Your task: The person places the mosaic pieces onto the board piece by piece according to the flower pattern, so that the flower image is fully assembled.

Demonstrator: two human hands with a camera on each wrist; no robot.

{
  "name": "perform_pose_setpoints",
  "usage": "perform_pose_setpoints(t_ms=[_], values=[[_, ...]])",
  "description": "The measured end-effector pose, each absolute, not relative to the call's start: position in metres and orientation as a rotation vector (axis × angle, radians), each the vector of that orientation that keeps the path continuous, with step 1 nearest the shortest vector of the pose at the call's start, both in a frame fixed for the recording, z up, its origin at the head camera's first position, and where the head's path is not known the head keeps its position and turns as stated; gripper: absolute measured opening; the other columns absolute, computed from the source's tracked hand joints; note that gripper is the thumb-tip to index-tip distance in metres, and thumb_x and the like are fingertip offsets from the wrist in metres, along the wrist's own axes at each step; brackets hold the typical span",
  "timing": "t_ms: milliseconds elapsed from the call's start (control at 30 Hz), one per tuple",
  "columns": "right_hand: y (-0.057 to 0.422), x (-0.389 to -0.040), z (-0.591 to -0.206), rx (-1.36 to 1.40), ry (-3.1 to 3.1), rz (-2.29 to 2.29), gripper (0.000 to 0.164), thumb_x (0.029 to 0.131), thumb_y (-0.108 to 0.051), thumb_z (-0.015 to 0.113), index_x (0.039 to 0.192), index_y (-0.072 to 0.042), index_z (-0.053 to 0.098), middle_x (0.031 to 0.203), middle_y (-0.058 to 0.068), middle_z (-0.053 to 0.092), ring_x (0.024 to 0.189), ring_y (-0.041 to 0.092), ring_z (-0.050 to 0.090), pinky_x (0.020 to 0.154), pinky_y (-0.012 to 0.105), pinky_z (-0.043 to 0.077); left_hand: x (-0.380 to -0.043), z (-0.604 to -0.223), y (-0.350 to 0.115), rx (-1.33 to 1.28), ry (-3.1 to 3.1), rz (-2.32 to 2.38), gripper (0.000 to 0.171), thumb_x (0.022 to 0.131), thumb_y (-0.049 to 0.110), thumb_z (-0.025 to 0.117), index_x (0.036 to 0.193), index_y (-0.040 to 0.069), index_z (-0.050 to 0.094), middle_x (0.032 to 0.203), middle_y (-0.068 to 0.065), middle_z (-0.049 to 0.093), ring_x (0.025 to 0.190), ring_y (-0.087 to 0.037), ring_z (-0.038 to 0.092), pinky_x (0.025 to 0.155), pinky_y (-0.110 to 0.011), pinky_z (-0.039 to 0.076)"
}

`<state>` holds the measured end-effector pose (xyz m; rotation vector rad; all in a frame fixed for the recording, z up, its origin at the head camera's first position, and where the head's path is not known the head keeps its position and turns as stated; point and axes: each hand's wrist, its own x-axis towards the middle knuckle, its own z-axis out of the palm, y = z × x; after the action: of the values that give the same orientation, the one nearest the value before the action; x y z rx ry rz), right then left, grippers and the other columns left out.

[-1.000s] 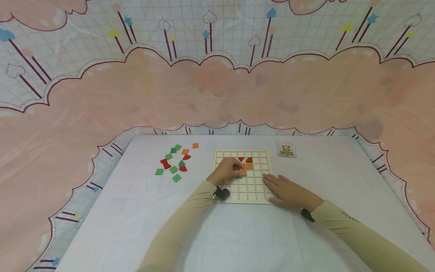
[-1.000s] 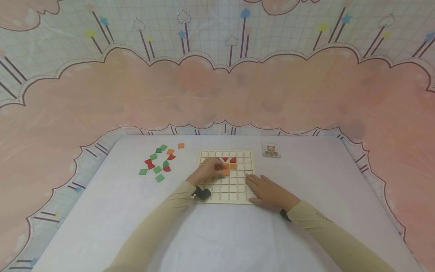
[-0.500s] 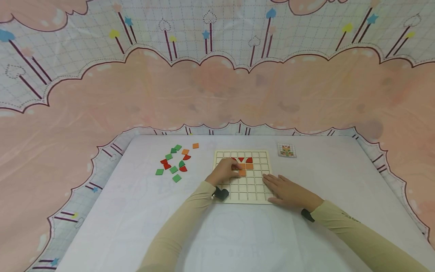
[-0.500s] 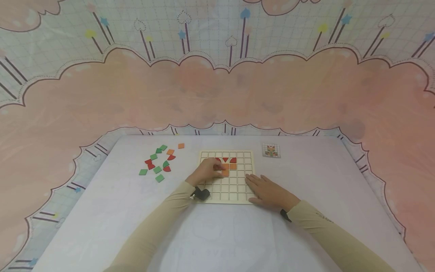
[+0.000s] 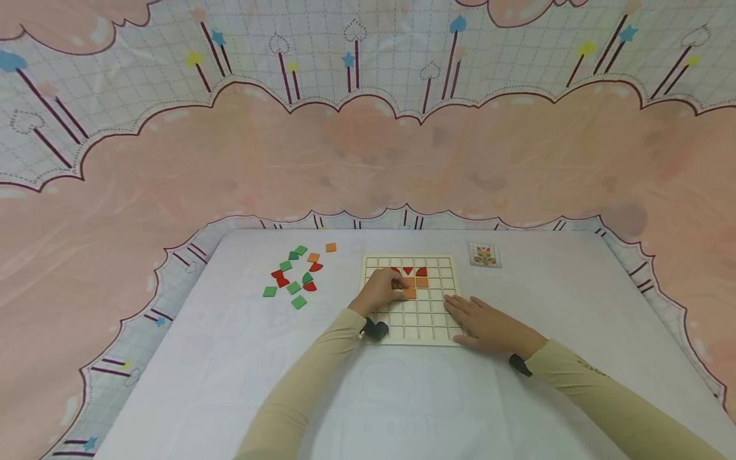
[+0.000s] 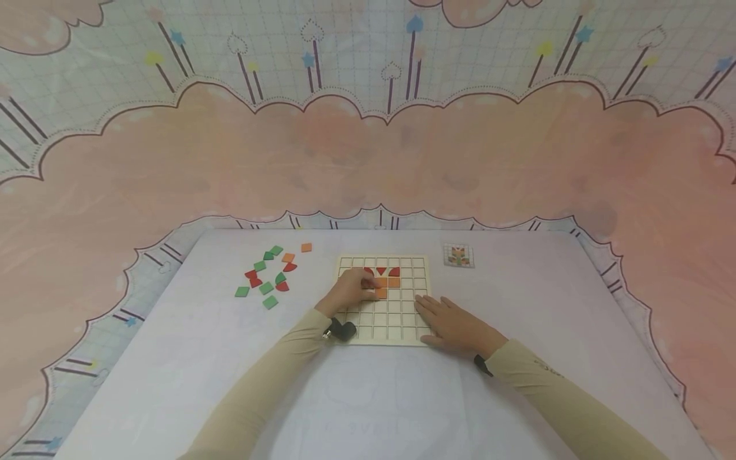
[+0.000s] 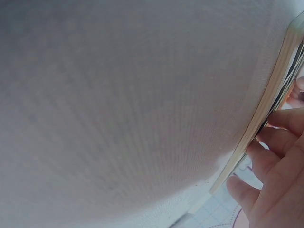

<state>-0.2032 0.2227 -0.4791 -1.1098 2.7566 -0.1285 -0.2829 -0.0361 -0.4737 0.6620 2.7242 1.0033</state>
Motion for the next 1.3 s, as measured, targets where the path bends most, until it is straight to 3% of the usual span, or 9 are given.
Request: perform_pose_setpoints(t_ms=[233, 500, 1000, 1300], values=[[0.223, -0.203, -0.478, -1.098, 2.753, -0.136, 0.069, 0.095, -0.041, 0.048, 0.146, 0.001, 0.027, 0.153, 0.016, 0.027, 0.141, 0.032, 0.027, 0.113, 0.052, 0.025, -0.285, -0.476, -0.037, 0.669, 2.716, 1.005, 0.018, 0.076, 0.016, 0.078, 0.091, 0.008, 0.073, 0.09, -0.004, 0.067, 0.077, -0.01, 0.052, 0.07, -0.02, 0.044], [0.222, -0.202, -0.478, -1.093, 2.761, -0.144, 0.069, 0.095, -0.041, 0.049, 0.145, 0.001, 0.028, 0.153, 0.016, 0.028, 0.141, 0.033, 0.028, 0.112, 0.052, 0.025, -0.297, -0.472, -0.058, 0.743, 2.639, 1.114, 0.025, 0.078, 0.018, 0.075, 0.1, 0.007, 0.072, 0.099, -0.006, 0.07, 0.086, -0.015, 0.062, 0.078, -0.024, 0.051], [0.219, -0.201, -0.476, -1.052, 2.742, -0.141, 0.07, 0.095, -0.042, 0.048, 0.146, 0.001, 0.027, 0.154, 0.015, 0.026, 0.142, 0.032, 0.026, 0.114, 0.052, 0.023, -0.311, -0.455, -0.168, 0.473, 2.772, 1.128, 0.031, 0.085, 0.014, 0.069, 0.114, 0.003, 0.066, 0.115, -0.015, 0.065, 0.105, -0.028, 0.06, 0.095, -0.04, 0.048], [0.221, -0.203, -0.478, -1.051, 2.756, -0.14, 0.07, 0.094, -0.042, 0.05, 0.146, 0.0, 0.028, 0.153, 0.015, 0.028, 0.141, 0.032, 0.027, 0.113, 0.052, 0.024, -0.31, -0.455, -0.223, 0.367, 2.793, 1.025, 0.028, 0.087, 0.012, 0.066, 0.113, 0.002, 0.066, 0.114, -0.018, 0.064, 0.103, -0.032, 0.059, 0.092, -0.043, 0.048]])
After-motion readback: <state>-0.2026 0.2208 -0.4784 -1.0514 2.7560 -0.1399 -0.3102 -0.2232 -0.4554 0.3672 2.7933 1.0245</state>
